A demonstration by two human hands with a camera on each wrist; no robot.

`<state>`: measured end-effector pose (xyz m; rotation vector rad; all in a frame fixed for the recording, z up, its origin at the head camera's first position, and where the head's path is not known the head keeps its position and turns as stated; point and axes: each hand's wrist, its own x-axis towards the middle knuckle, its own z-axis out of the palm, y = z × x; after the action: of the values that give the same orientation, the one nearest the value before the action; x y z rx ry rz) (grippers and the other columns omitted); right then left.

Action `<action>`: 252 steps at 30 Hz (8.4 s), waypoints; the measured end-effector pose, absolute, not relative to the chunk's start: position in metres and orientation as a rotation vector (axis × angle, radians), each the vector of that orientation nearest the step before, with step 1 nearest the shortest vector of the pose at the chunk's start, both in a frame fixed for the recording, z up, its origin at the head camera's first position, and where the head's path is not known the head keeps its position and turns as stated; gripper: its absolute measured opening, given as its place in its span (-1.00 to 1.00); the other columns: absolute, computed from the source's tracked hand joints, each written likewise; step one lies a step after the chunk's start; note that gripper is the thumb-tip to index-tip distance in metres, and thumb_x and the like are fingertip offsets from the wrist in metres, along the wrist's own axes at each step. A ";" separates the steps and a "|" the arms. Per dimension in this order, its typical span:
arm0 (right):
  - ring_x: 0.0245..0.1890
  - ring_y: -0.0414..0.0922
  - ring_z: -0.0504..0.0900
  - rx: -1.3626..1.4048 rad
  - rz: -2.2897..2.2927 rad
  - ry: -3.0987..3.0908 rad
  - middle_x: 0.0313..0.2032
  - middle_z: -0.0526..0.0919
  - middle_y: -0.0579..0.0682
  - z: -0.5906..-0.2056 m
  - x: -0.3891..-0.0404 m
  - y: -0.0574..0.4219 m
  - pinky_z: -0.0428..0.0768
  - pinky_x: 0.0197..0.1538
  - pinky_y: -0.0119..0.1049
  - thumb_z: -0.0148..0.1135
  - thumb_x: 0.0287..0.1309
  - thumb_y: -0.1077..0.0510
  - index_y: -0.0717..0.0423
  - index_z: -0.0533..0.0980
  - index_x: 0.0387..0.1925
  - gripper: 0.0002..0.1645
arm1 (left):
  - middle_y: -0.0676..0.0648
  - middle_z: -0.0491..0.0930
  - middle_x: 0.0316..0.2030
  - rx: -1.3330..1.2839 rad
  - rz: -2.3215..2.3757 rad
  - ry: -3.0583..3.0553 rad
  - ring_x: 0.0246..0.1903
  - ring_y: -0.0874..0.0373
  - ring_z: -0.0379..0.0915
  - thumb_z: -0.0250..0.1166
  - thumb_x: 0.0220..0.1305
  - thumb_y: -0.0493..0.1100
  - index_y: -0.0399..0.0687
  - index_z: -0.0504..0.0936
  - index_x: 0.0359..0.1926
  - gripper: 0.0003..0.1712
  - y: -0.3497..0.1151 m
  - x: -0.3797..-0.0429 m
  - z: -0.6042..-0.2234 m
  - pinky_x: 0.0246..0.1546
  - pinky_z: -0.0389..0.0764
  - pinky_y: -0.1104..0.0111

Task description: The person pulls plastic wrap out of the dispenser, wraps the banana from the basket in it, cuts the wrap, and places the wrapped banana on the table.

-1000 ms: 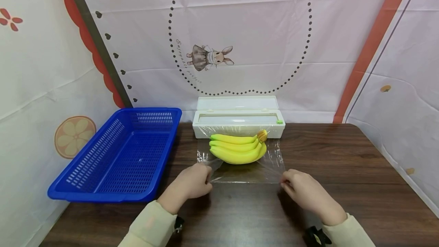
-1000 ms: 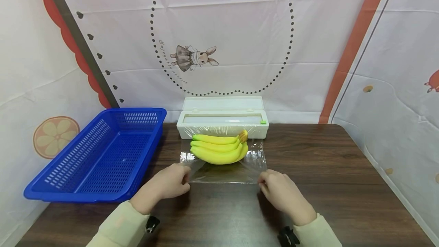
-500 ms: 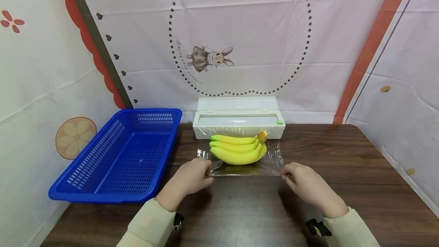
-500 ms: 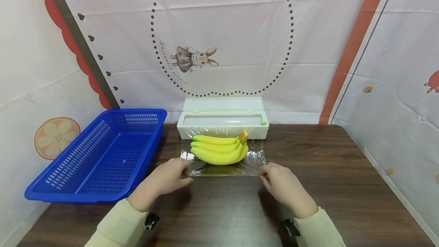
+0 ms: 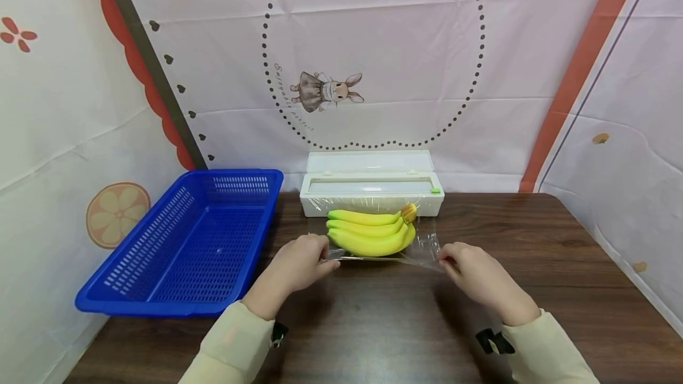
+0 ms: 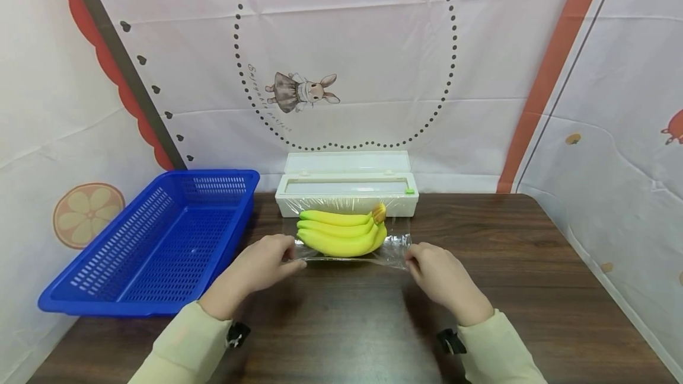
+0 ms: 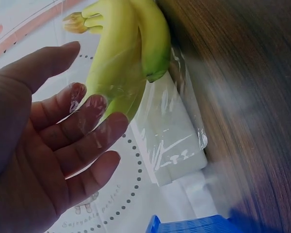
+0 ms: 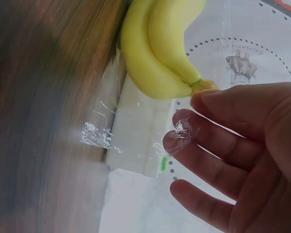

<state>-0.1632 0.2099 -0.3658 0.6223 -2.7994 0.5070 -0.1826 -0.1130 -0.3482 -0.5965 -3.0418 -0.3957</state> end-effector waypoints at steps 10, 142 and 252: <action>-0.45 -0.23 0.53 0.611 0.533 -2.783 -0.43 0.64 -0.08 -0.363 -0.176 0.212 0.53 -0.37 -0.23 0.26 0.11 0.27 0.14 0.62 -0.34 -0.94 | 0.08 0.37 -0.60 -0.547 -0.389 -2.964 -0.63 0.23 0.27 0.25 0.22 0.13 0.04 0.41 -0.54 -0.64 -0.110 -0.195 -0.348 -0.62 0.30 0.41; -0.57 -0.19 0.42 0.504 0.780 -2.936 -0.47 0.60 -0.03 -0.377 -0.249 0.203 0.41 -0.47 -0.32 0.10 0.27 0.18 0.21 0.57 -0.20 -0.80 | -0.01 0.53 -0.44 -0.431 -0.962 -2.856 -0.45 0.17 0.37 0.20 0.28 -0.17 -0.09 0.57 -0.25 -0.91 -0.125 -0.237 -0.350 -0.35 0.45 0.34; -0.53 -0.17 0.45 0.480 0.881 -2.994 -0.40 0.63 0.08 -0.376 -0.254 0.212 0.44 -0.44 -0.30 0.07 0.28 0.18 0.23 0.56 -0.21 -0.79 | -0.09 0.61 -0.17 -0.698 -0.354 -2.507 -0.16 0.00 0.51 0.27 0.19 -0.03 -0.12 0.65 -0.20 -0.73 -0.066 -0.189 -0.360 -0.15 0.54 0.16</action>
<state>-0.2537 0.2122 -0.3762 0.4800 -2.9941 0.8814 -0.1888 -0.0663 -0.3600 -0.6981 -2.5070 -0.3536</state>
